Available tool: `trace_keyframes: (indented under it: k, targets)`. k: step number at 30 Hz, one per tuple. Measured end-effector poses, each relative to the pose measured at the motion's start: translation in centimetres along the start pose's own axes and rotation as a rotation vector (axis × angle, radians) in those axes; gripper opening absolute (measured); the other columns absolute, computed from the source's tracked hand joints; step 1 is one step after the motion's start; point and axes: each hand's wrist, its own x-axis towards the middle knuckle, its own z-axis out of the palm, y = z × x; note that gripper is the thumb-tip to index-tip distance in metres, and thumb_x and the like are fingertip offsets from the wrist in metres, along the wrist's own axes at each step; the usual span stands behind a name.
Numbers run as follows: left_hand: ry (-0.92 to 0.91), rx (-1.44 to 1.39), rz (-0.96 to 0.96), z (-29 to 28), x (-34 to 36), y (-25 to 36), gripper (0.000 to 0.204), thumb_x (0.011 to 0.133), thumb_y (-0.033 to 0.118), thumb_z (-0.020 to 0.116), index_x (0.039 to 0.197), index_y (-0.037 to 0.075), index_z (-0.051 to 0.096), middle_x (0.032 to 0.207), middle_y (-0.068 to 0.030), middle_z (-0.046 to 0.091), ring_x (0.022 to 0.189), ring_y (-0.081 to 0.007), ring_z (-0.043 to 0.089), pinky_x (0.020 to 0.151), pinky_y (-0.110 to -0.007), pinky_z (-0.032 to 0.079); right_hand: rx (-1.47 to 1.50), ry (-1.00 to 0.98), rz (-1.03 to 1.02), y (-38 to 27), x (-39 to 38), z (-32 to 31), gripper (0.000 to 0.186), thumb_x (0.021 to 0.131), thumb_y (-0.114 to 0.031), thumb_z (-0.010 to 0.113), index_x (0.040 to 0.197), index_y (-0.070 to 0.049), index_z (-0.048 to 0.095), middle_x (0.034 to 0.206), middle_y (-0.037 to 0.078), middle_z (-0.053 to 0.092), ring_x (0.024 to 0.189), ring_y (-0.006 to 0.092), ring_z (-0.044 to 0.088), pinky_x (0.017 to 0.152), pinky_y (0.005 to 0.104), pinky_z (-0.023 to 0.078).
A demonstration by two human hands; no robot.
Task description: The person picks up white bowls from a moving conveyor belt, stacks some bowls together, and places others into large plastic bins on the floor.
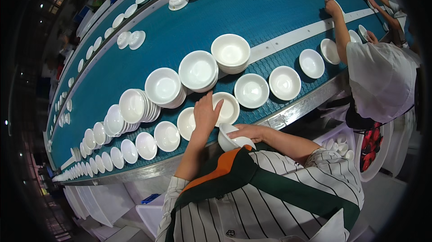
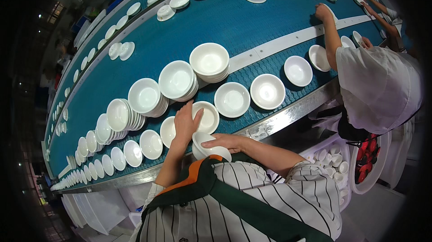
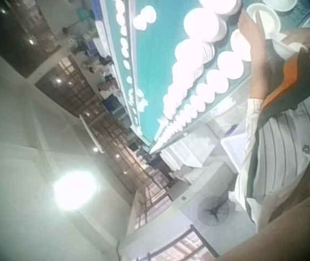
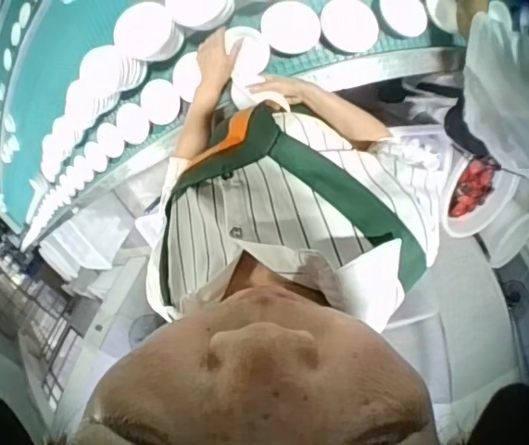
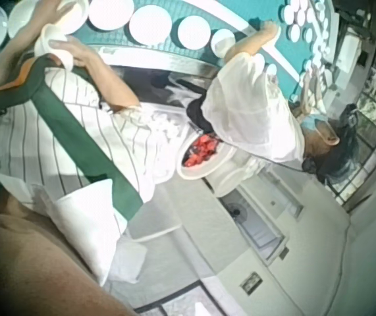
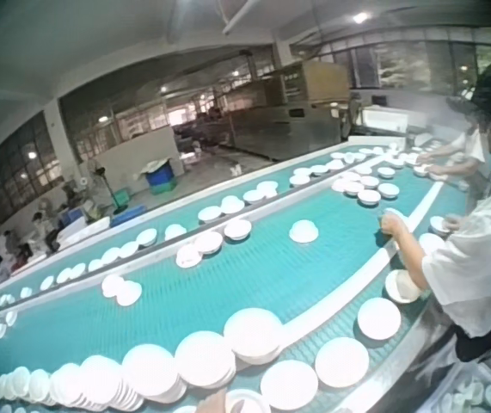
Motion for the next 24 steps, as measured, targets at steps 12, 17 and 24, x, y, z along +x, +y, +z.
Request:
trace_keyframes:
  k: [12, 17, 24]
  targets:
    - [0.013, 0.023, 0.1, 3.8, 2.5, 5.3, 0.024, 0.076, 0.02, 0.064, 0.085, 0.001, 0.053, 0.068, -0.016, 0.055, 0.069, -0.032, 0.052, 0.067, -0.04, 0.038, -0.024, -0.034, 0.041, -1.2, -4.9, -4.5, 0.064, 0.081, -0.039, 0.064, 0.124, 0.002, 0.04, 0.106, 0.009, 0.057, 0.089, 0.0122, 0.06, 0.069, 0.0213, 0.051]
    - [-0.075, 0.041, -0.042, 3.5, 2.4, 7.3, 0.016, 0.078, 0.011, 0.058, 0.088, 0.0, 0.051, 0.072, -0.0199, 0.058, 0.067, -0.0364, 0.056, 0.068, -0.042, 0.04, -0.032, 0.012, 0.018, -2.1, -7.2, -5.7, 0.064, 0.082, -0.038, 0.064, 0.125, 0.003, 0.039, 0.109, 0.01, 0.056, 0.093, 0.0129, 0.059, 0.072, 0.0221, 0.051]
    - [0.105, 0.018, 0.219, 5.0, 4.0, 10.6, 0.028, 0.08, 0.014, 0.059, 0.104, 0.0, 0.053, 0.087, -0.0183, 0.059, 0.085, -0.0371, 0.054, 0.085, -0.041, 0.038, -0.011, -0.002, 0.017, -2.7, -9.9, -7.6, 0.067, 0.081, -0.037, 0.064, 0.126, 0.004, 0.038, 0.11, 0.012, 0.055, 0.094, 0.0133, 0.058, 0.072, 0.022, 0.051]
